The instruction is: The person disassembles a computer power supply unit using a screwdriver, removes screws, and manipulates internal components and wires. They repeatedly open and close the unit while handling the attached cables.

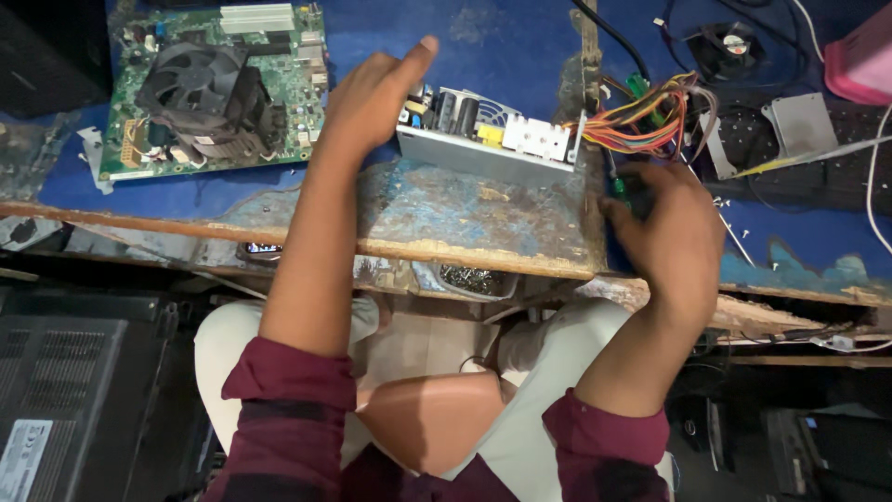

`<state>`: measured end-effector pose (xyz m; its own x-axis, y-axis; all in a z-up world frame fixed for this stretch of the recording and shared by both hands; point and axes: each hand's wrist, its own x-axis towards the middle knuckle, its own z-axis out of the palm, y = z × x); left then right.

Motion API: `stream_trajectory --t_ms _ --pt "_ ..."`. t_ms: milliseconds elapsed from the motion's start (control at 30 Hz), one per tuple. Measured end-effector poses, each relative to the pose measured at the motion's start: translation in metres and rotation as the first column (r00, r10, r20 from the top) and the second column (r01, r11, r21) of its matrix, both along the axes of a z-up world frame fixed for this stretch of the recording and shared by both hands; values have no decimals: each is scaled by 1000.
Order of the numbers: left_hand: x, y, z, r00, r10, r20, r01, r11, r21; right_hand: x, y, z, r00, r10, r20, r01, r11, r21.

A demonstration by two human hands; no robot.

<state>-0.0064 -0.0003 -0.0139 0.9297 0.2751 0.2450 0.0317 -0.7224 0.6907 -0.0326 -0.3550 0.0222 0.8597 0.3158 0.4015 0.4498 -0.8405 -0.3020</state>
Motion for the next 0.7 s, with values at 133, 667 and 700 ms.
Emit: stream_trajectory --t_ms 133,667,700 --pt "-8 -9 15 997 -10 83 17 996 -82 -2 1 2 997 -59 -39 60 998 12" --pt "-43 -18 25 947 -249 205 242 968 58 12 -8 -14 971 218 98 -229 966 122" --pt "-47 -19 24 931 -267 247 254 964 82 12 -9 -14 971 227 81 -236 963 133"
